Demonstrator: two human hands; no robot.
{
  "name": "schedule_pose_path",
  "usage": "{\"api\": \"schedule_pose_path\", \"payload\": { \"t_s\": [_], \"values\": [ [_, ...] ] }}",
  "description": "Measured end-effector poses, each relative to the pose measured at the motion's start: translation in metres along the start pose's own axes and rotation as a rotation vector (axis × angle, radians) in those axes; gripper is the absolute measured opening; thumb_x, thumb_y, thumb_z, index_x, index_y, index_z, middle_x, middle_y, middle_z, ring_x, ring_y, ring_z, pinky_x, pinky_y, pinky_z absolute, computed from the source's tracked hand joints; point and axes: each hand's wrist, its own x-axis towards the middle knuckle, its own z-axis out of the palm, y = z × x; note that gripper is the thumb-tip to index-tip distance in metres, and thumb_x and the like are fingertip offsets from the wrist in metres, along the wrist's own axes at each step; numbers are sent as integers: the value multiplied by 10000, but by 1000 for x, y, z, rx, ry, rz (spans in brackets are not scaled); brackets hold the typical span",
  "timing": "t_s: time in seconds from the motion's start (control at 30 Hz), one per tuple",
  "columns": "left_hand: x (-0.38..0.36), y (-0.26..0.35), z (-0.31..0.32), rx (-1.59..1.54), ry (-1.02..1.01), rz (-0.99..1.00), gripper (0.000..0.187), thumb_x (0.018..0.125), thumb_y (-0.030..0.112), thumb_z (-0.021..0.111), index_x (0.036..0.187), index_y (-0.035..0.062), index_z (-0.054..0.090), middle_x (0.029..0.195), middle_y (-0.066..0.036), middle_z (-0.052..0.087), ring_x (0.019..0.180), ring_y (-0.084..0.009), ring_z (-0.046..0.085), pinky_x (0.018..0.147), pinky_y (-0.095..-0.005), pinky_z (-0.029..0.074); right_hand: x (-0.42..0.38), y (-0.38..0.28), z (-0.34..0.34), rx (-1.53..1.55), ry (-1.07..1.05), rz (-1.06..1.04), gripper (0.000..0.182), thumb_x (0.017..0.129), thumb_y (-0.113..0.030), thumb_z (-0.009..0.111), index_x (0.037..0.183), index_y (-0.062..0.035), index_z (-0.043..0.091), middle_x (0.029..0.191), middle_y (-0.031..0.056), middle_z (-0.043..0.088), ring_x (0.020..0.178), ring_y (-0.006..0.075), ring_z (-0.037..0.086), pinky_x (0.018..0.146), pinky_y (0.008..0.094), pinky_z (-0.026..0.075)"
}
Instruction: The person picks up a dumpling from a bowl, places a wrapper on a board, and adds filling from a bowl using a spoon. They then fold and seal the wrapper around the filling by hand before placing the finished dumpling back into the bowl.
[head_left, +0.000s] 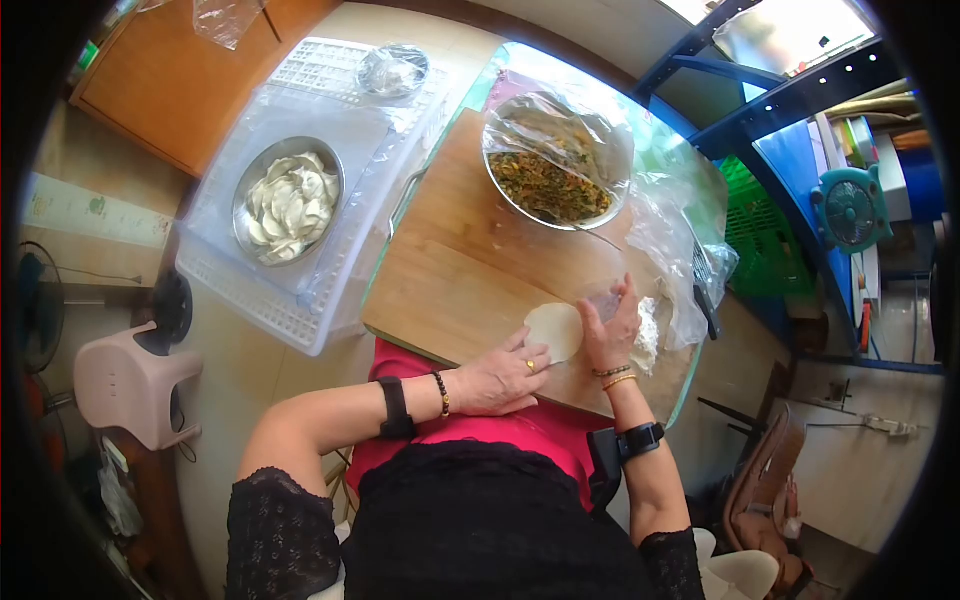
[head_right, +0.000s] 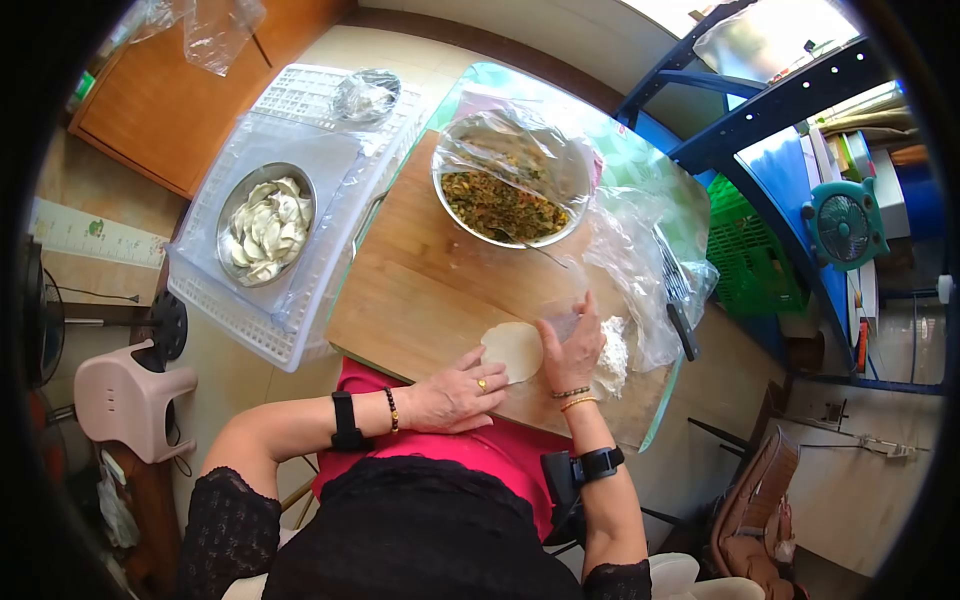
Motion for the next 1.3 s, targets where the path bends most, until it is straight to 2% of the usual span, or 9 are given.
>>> {"api": "schedule_pose_path", "payload": {
  "t_s": [0.13,0.3,0.43,0.57,0.77,0.9,1.0,1.07,1.3],
  "values": [
    [-9,3,-12,-78,95,-121,429,776,274,700,1094,22,560,1235,-178,496,1260,-337,420,1095,-528,294,-2,-4,-6,127,-23,57,745,763,-207,749,1393,-19,400,1110,165,581,1020,333,556,917,452,392],
    [-16,2,-9,-53,85,-173,474,797,287,689,1172,31,555,1301,-161,474,1290,-336,414,1102,-552,281,-22,-60,-6,-116,-216,-446,726,761,-222,740,1385,-36,416,1103,176,583,999,339,563,905,452,404],
    [-20,2,-6,18,-12,-214,498,808,327,672,1190,31,551,1312,-159,477,1307,-309,407,1104,-553,274,-9,-60,15,-209,-171,-416,744,761,-299,744,1378,-38,420,1110,164,583,1010,325,555,877,442,404],
    [-19,3,-13,58,-10,-220,514,806,344,675,1195,32,550,1289,-165,490,1297,-314,417,1110,-556,258,24,-30,22,-148,-151,-145,782,752,-394,754,1361,-28,427,1092,138,585,1007,296,559,868,433,396],
    [-24,-9,-12,88,199,-373,530,819,337,670,1223,20,539,1317,-202,470,1310,-360,396,1099,-570,266,23,-6,15,93,-30,-13,747,791,-209,734,1421,-36,370,1077,148,585,999,318,568,859,426,444],
    [-11,-17,-16,115,87,-376,518,830,325,662,1225,13,540,1339,-209,456,1315,-369,390,1099,-569,269,18,-8,-5,115,-60,66,748,790,-170,728,1429,-37,362,1090,162,585,1006,330,572,871,420,452],
    [3,-23,-3,71,79,-193,519,823,315,658,1216,0,533,1291,-230,479,1292,-379,393,1102,-547,273,15,-9,-22,94,-112,10,735,780,-139,725,1420,-39,378,1103,179,585,1004,351,571,866,425,453],
    [16,-19,3,78,17,-104,532,814,306,666,1236,15,526,1358,-216,436,1321,-371,380,1100,-549,280,15,-9,-32,105,-155,-226,698,778,-102,709,1404,-49,405,1119,194,576,981,370,566,850,432,454],
    [15,5,4,7,-103,-34,464,782,283,674,1156,33,561,1294,-172,477,1287,-326,407,1112,-549,254,-12,-40,-40,-137,-471,-554,610,798,-156,672,1369,-97,463,1217,153,516,1078,324,519,901,431,404]
  ]
}}
